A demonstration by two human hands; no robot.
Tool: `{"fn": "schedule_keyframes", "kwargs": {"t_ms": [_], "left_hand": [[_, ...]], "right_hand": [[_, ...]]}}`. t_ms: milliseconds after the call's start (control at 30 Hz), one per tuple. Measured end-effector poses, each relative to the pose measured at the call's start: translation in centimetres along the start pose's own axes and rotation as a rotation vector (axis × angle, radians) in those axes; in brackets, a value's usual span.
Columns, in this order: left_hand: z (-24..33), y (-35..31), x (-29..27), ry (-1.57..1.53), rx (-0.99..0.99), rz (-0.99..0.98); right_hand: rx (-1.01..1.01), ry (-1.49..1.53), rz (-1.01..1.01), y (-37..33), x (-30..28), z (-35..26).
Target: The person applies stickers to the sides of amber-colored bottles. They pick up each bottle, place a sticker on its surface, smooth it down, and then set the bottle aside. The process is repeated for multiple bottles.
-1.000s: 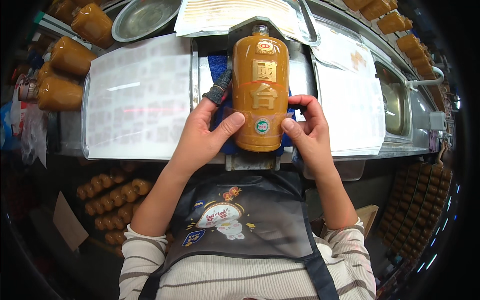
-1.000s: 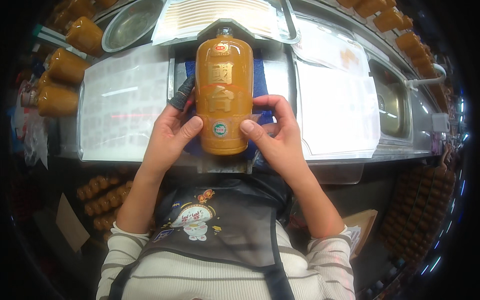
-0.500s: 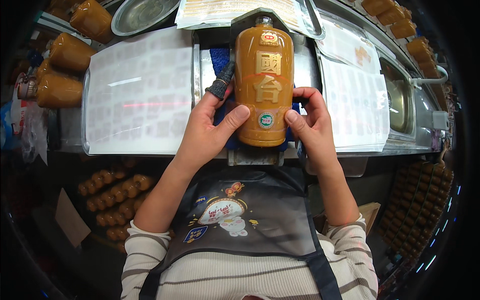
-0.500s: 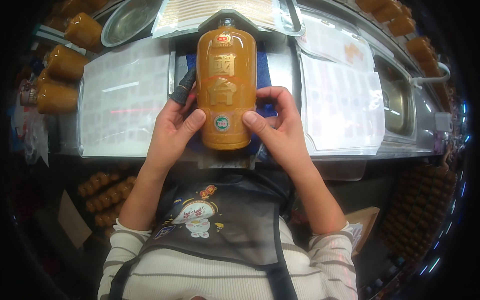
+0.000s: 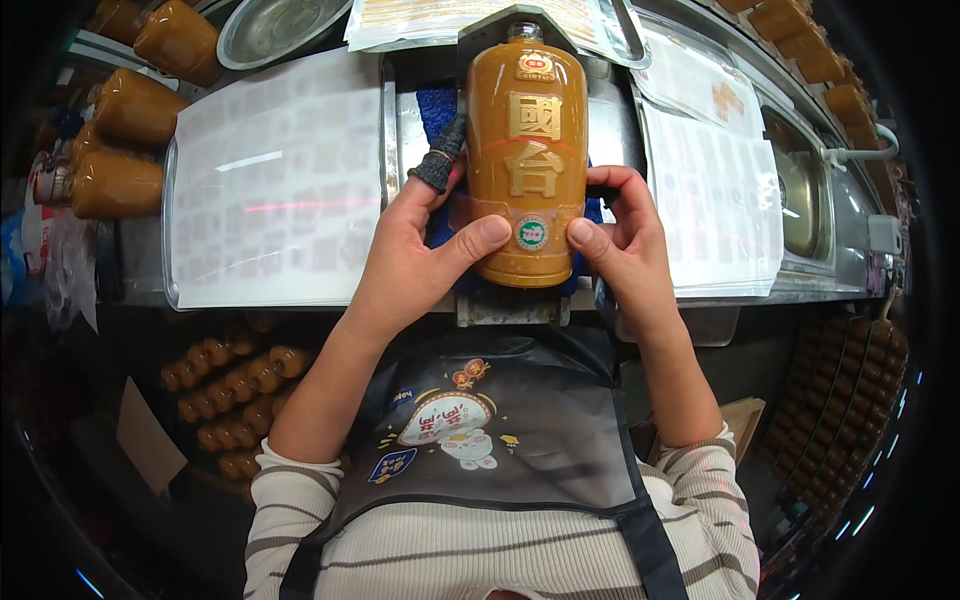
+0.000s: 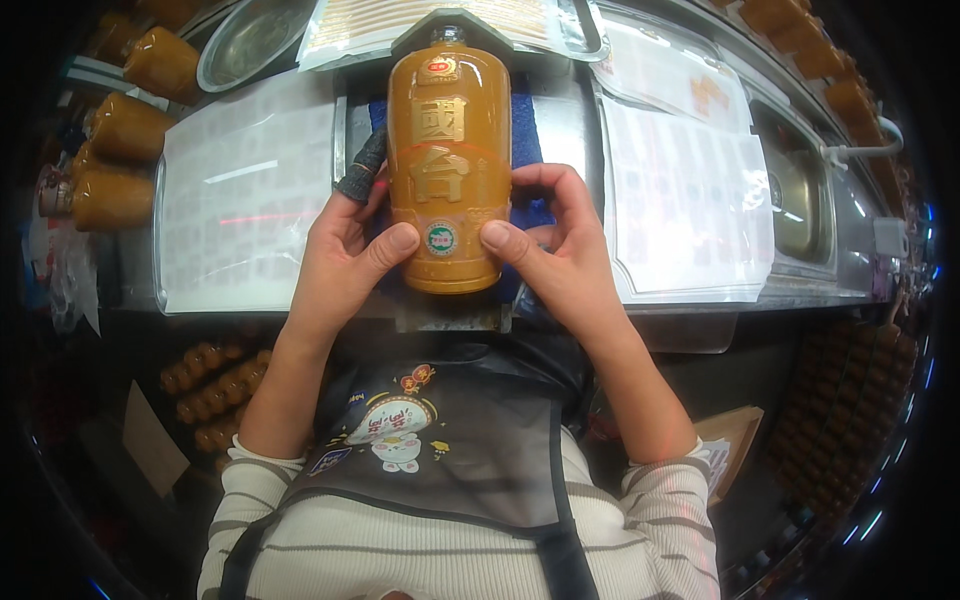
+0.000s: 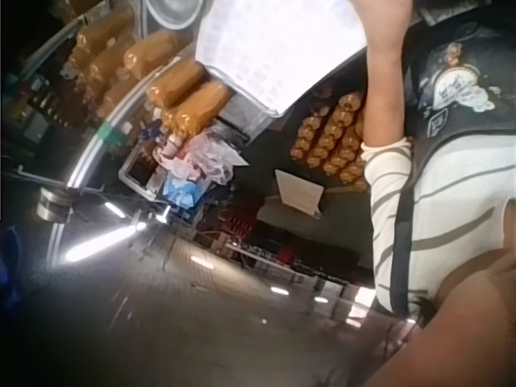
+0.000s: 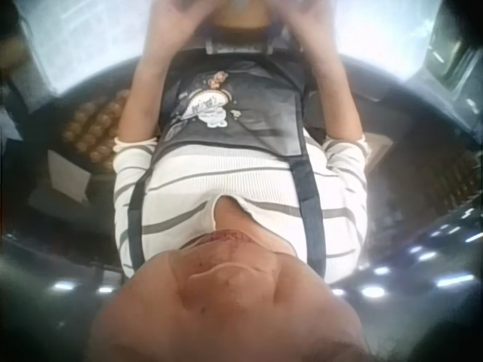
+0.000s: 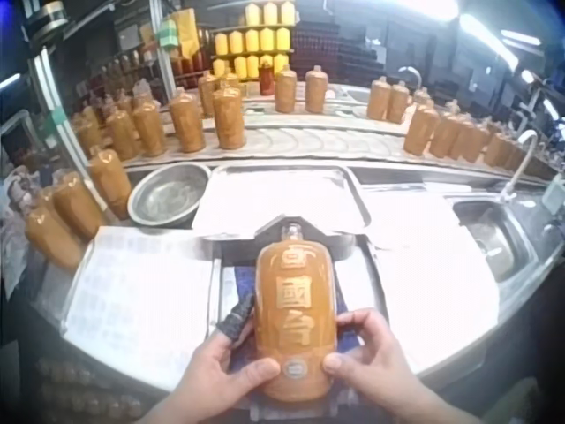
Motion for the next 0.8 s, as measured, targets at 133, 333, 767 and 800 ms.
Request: {"fn": "schedule_keyframes", "kwargs": {"t_ms": [133,333,767,800], "left_hand": [[0.1,0.1,0.0,0.005,0.002,-0.01],[1.1,-0.3,0.7,0.097,-0.003,0.012],[1.4,0.0,0.8,0.052,-0.003,0.014],[1.5,0.1,0.9,0.027,-0.014,0.013]], "right_hand": [[0.007,-0.003,0.001,0.0,0.0,0.0],[-0.002,-0.008,-0.005,-0.1,0.0,0.0],[-0.006,0.021,-0.041,0.1,-0.2,0.4],[-0.012,0.025,-0.055,0.1,-0.4,0.5]]}}
Point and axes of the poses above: each hand's wrist, its own y-axis towards the middle knuckle, its own x-axis out of the palm, z = x × y, the point moved 8 cm from there along y, towards the middle knuckle, and after that the axes turned 3 degrees about -x, right-handed, at the moved point
